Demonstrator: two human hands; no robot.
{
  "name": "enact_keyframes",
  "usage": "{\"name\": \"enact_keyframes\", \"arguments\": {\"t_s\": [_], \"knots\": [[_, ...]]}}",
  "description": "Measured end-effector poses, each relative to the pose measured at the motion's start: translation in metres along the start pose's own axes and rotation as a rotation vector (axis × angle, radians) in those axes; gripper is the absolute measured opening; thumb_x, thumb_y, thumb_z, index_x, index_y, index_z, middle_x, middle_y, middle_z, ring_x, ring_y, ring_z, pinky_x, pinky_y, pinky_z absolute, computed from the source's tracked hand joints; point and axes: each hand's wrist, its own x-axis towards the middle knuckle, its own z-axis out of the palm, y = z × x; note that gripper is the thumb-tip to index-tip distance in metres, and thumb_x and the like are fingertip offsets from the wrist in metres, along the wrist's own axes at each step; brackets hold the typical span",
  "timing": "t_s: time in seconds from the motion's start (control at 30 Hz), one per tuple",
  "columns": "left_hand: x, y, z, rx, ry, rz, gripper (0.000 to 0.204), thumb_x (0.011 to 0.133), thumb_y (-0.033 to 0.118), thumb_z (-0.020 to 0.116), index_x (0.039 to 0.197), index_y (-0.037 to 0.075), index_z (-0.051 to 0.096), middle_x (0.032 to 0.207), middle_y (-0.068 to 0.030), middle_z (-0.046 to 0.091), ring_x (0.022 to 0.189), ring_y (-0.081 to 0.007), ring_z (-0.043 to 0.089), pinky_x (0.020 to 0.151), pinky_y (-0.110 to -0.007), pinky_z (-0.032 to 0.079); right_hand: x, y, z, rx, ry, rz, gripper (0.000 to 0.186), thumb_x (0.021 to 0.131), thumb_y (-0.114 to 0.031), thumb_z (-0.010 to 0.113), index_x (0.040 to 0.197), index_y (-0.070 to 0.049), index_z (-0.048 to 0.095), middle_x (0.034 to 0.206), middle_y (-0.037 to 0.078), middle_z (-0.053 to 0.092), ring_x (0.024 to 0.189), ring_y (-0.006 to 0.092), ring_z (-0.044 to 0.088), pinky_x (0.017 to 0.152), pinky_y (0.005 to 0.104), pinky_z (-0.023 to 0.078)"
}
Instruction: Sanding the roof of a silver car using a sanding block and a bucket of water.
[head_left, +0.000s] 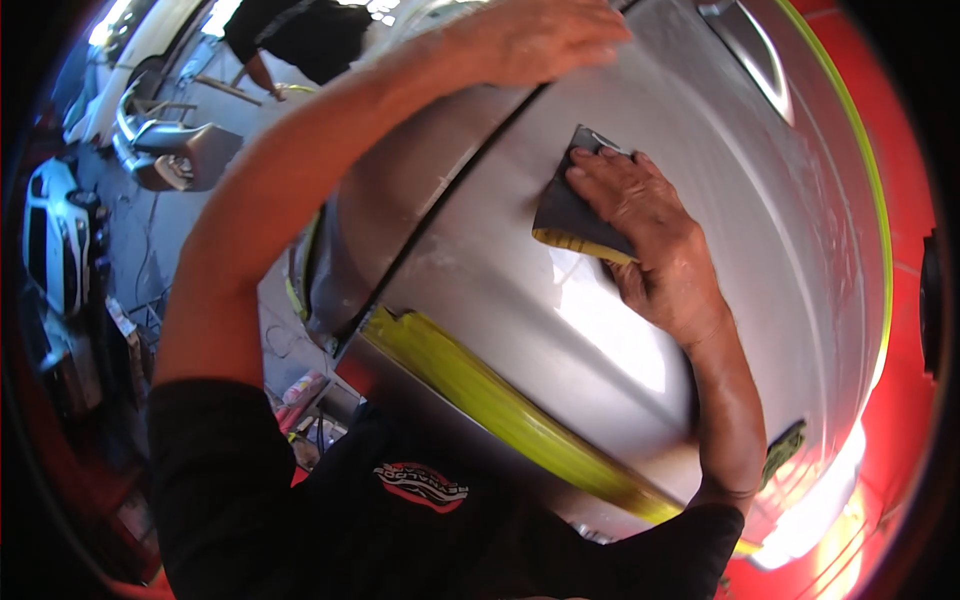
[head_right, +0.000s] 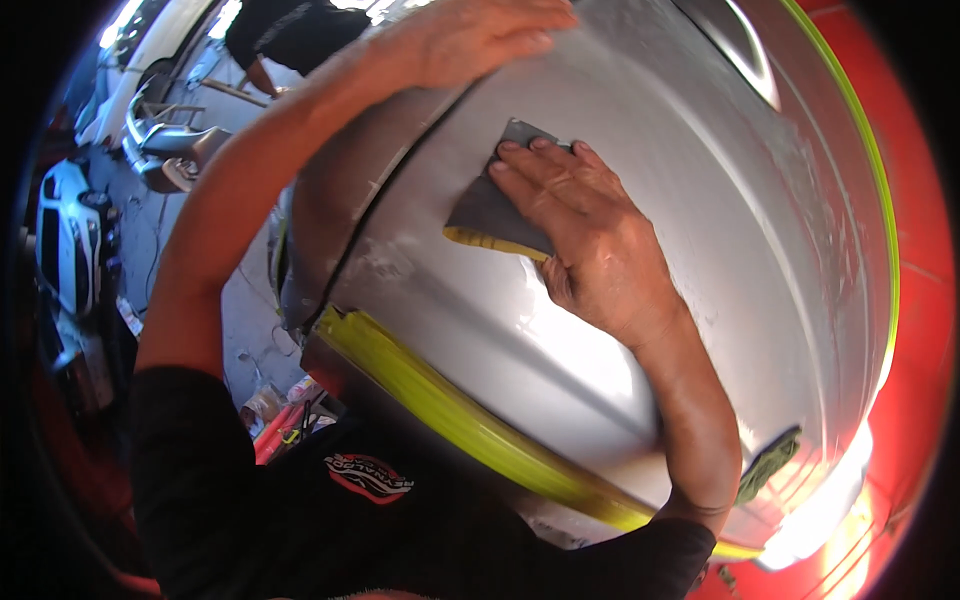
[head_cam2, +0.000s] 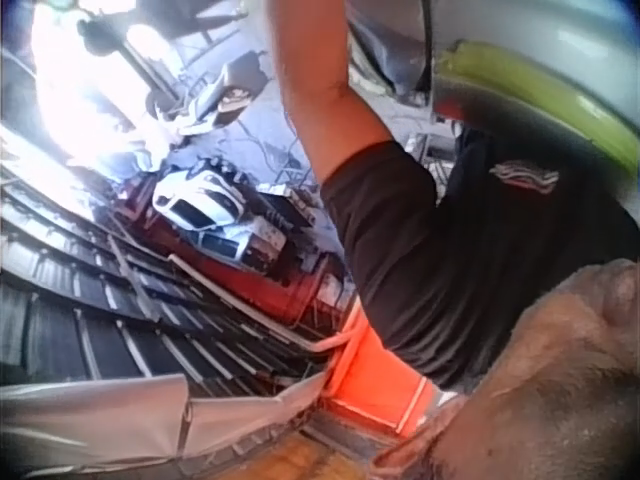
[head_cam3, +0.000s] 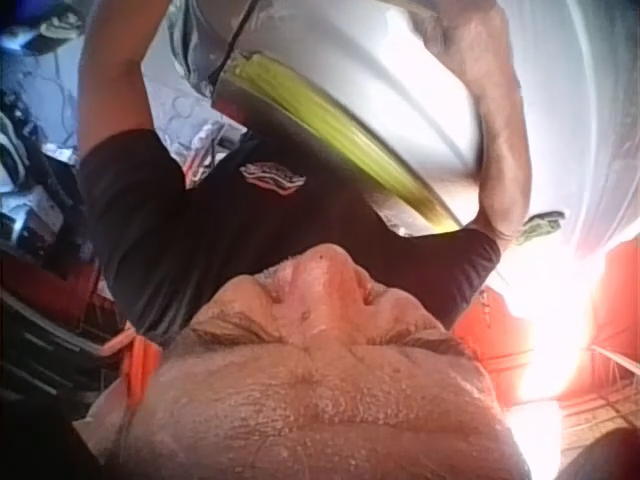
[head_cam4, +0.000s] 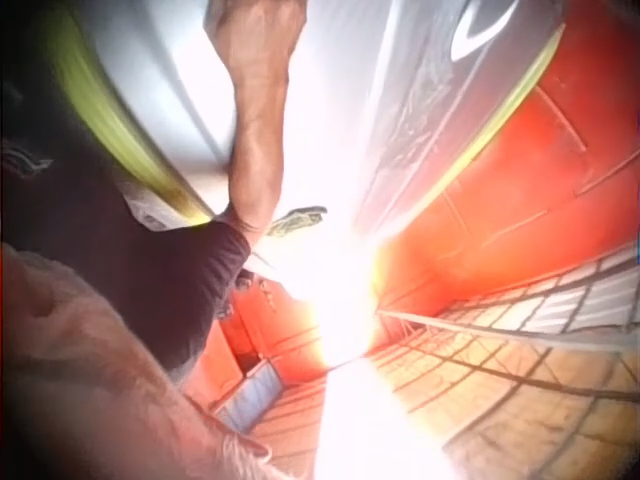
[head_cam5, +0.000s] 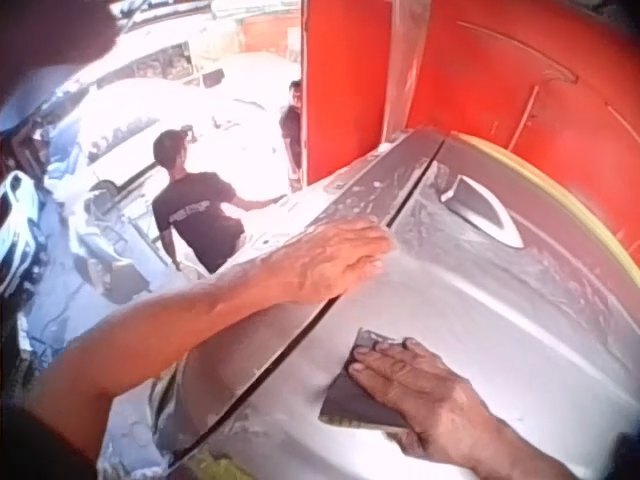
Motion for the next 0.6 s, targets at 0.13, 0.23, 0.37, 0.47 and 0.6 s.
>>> {"name": "enact_keyframes", "arguments": {"t_s": [0.13,0.23,0.37,0.47,0.6], "knots": [[-0.005,0.003,-0.012,0.054,0.000,-0.058,0.044,0.105,0.027,0.053,0.134,-0.004,0.063,0.140,-0.0237,0.060,0.137,-0.0378,0.051,0.118,-0.045,0.036,-0.038,-0.001,-0.031,0.229,0.118,0.081,0.051,0.080,0.002,0.066,0.130,-0.006,0.068,0.118,0.013,0.075,0.118,0.0337,0.068,0.114,0.0556,0.042],[-0.002,0.005,-0.015,0.123,-0.084,-0.094,0.045,0.106,0.029,0.051,0.137,-0.001,0.062,0.144,-0.0211,0.059,0.141,-0.0361,0.048,0.120,-0.045,0.034,-0.080,-0.005,-0.065,0.239,0.098,0.208,0.035,0.094,-0.012,0.064,0.125,0.003,0.069,0.120,0.020,0.073,0.116,0.0362,0.069,0.116,0.0582,0.038],[0.006,0.021,-0.013,0.144,-0.128,-0.154,0.045,0.108,0.031,0.048,0.139,0.001,0.061,0.146,-0.0181,0.058,0.143,-0.0346,0.047,0.122,-0.044,0.032,-0.140,-0.025,-0.092,0.319,0.213,0.359,0.032,0.096,-0.021,0.068,0.115,0.004,0.071,0.115,0.021,0.074,0.111,0.0402,0.069,0.114,0.0602,0.041],[0.006,0.022,-0.003,0.116,-0.117,-0.167,0.045,0.108,0.030,0.047,0.139,0.000,0.061,0.147,-0.0172,0.058,0.144,-0.0349,0.046,0.122,-0.044,0.032,-0.165,-0.043,-0.100,0.255,0.175,0.432,0.028,0.093,-0.021,0.070,0.109,0.001,0.073,0.106,0.017,0.075,0.104,0.0364,0.071,0.104,0.0538,0.049],[0.006,0.038,-0.024,0.134,-0.131,-0.232,0.045,0.108,0.030,0.049,0.138,0.000,0.061,0.147,-0.0172,0.058,0.144,-0.0353,0.046,0.123,-0.044,0.031,-0.182,-0.070,-0.111,0.193,0.004,0.576,0.023,0.078,-0.012,0.069,0.099,-0.003,0.075,0.092,0.013,0.074,0.091,0.0327,0.071,0.099,0.0503,0.052]]}}
